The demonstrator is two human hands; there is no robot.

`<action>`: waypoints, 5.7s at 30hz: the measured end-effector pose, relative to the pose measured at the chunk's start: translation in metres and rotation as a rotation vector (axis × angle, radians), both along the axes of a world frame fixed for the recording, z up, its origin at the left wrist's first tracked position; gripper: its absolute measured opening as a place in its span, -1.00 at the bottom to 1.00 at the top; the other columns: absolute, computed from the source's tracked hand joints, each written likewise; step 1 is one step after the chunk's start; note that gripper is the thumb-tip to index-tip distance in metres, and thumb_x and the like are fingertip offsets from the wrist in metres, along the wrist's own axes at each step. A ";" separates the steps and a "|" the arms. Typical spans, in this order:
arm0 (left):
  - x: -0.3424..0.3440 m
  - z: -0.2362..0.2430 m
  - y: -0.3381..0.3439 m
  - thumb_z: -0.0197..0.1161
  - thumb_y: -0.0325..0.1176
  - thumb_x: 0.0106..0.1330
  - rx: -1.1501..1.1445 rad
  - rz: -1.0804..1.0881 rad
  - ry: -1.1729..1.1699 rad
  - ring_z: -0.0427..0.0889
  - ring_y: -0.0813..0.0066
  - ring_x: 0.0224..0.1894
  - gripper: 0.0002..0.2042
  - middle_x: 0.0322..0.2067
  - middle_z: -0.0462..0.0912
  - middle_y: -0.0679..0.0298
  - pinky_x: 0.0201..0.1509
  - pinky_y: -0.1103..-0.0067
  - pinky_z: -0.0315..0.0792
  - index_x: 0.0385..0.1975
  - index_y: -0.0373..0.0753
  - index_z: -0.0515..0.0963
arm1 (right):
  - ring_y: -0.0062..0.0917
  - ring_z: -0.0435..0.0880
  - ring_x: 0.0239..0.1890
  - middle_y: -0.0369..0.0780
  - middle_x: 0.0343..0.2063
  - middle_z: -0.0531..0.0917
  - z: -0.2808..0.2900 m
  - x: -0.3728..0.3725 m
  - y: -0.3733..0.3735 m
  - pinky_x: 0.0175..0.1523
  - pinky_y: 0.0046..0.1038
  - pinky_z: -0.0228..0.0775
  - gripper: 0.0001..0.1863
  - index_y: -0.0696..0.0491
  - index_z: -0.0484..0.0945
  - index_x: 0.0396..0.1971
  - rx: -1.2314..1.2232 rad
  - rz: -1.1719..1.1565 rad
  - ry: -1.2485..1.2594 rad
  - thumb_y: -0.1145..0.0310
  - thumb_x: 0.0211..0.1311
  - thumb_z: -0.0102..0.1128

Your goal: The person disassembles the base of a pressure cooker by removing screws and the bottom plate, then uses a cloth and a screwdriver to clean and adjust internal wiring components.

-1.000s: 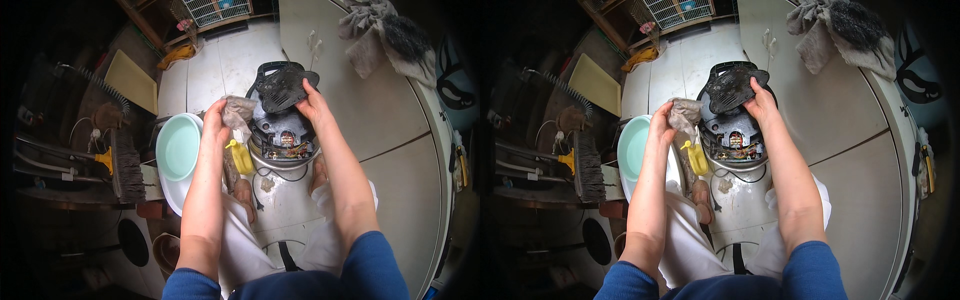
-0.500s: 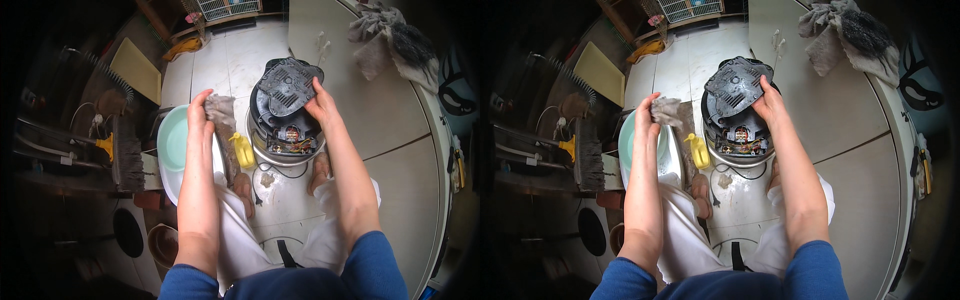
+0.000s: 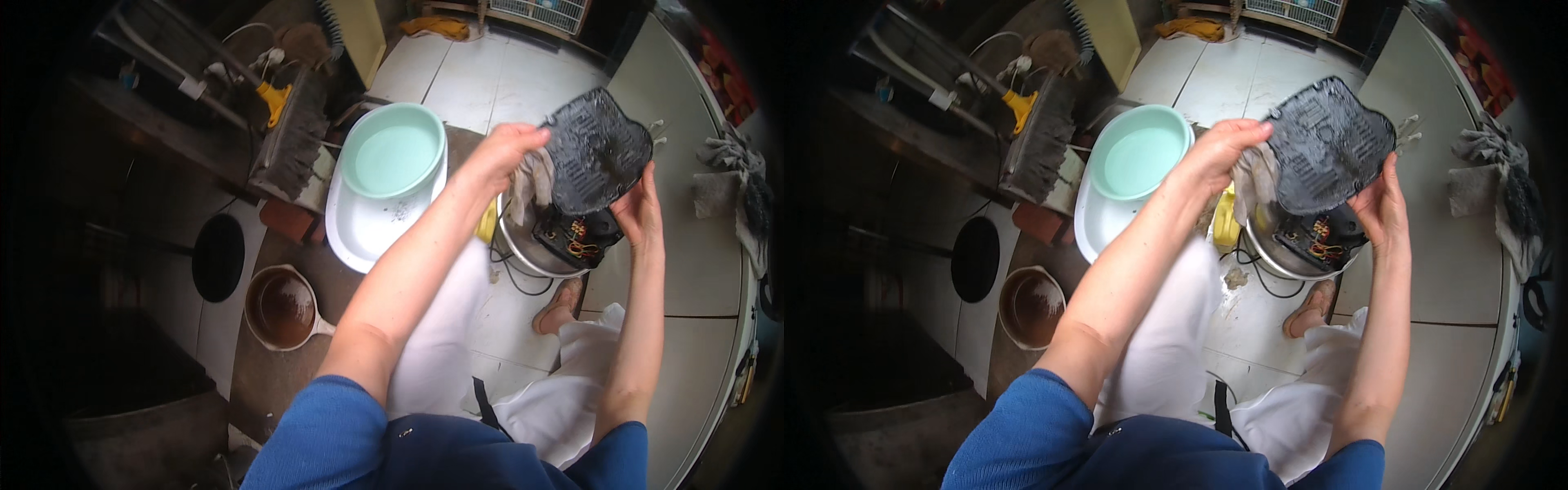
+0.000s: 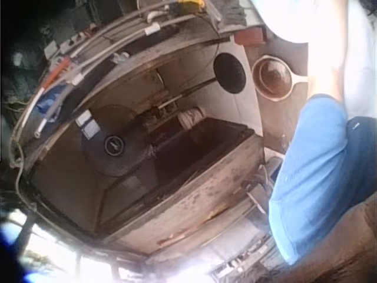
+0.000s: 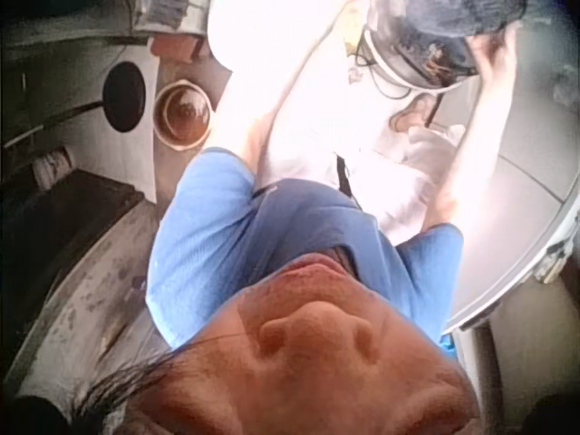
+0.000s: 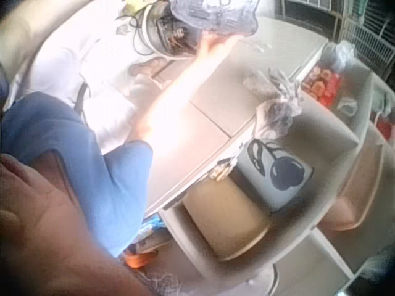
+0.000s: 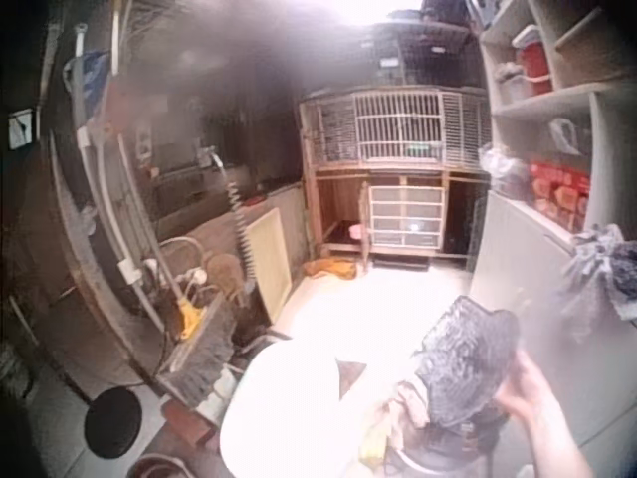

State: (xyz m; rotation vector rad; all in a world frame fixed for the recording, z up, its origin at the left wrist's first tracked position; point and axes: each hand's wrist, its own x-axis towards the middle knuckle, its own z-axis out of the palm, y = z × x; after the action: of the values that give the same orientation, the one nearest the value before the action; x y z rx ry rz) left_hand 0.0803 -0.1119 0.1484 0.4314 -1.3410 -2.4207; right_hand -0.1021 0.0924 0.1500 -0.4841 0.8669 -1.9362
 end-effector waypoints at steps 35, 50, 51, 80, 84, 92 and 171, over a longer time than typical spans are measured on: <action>0.349 -0.336 -0.074 0.37 -0.23 0.20 0.039 0.691 -1.124 0.62 0.31 -0.39 -0.63 -0.38 0.63 0.11 -0.35 0.31 0.49 -0.25 -0.48 0.55 | -0.50 0.68 -0.19 -0.14 -0.17 0.65 -0.014 0.056 0.051 -0.12 -0.53 0.60 -0.59 0.24 0.44 0.07 0.418 0.006 0.363 0.26 0.38 0.04; 0.028 0.032 0.135 -0.12 -0.09 0.51 -0.177 -0.055 -0.013 0.53 0.46 0.04 -0.54 0.03 0.52 0.19 0.10 0.54 0.46 0.10 -0.39 0.42 | -0.60 0.61 -0.10 -0.27 -0.10 0.62 0.003 0.113 0.044 0.01 -0.50 0.47 -0.72 0.16 0.48 0.01 0.047 -0.149 0.127 0.39 0.35 0.06; 0.019 0.029 0.135 -0.07 -0.11 0.49 -0.252 -0.064 0.050 0.57 0.47 -0.02 -0.58 -0.01 0.55 0.21 0.02 0.56 0.48 0.10 -0.35 0.44 | -0.59 0.63 -0.15 -0.25 -0.16 0.65 -0.004 0.100 0.049 -0.03 -0.52 0.49 -0.75 0.16 0.53 -0.05 0.095 -0.234 0.161 0.43 0.33 0.07; -0.061 -0.180 0.087 0.45 -0.11 0.07 -0.305 0.596 -0.454 0.49 0.43 -0.28 -0.52 -0.33 0.54 0.17 -0.19 0.54 0.39 -0.31 -0.41 0.44 | -0.28 0.54 -0.19 -0.23 -0.33 0.58 -0.107 0.026 -0.071 -0.11 -0.27 0.47 -0.89 0.07 0.64 -0.47 0.775 -0.655 1.679 0.50 -0.09 0.25; -0.077 -0.171 0.092 0.42 -0.26 0.09 0.120 0.442 -0.290 0.38 0.26 0.13 -0.09 0.17 0.29 -0.02 0.18 0.44 0.32 0.35 -0.23 -0.07 | -0.32 0.54 -0.21 -0.25 -0.39 0.58 -0.105 0.015 -0.070 -0.18 -0.29 0.47 -0.92 0.05 0.64 -0.53 0.703 -0.612 1.835 0.46 -0.13 0.24; -0.091 -0.183 0.086 0.37 -0.39 0.11 0.094 0.489 -0.210 0.38 0.20 0.10 -0.20 0.15 0.26 0.02 0.20 0.43 0.29 0.37 -0.14 0.09 | -0.27 0.55 -0.27 -0.20 -0.44 0.54 -0.104 0.004 -0.074 -0.22 -0.27 0.47 -0.86 0.05 0.60 -0.51 0.762 -0.473 1.889 0.50 -0.19 0.25; -0.093 -0.191 0.094 0.34 -0.32 0.08 -0.016 0.668 -0.219 0.48 0.30 -0.12 -0.28 -0.11 0.50 0.06 0.03 0.47 0.34 0.30 -0.24 0.22 | -0.31 0.49 -0.18 -0.18 -0.32 0.49 -0.072 -0.039 0.054 -0.15 -0.36 0.49 -0.92 0.14 0.54 -0.54 0.855 -0.047 2.213 0.51 -0.03 0.05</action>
State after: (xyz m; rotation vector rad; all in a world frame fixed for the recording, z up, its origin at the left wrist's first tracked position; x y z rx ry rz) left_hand -0.0132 -0.0178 -0.0431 0.9842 -1.0637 -1.8416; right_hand -0.1414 0.1459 0.0777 -1.9659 2.6509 -0.0531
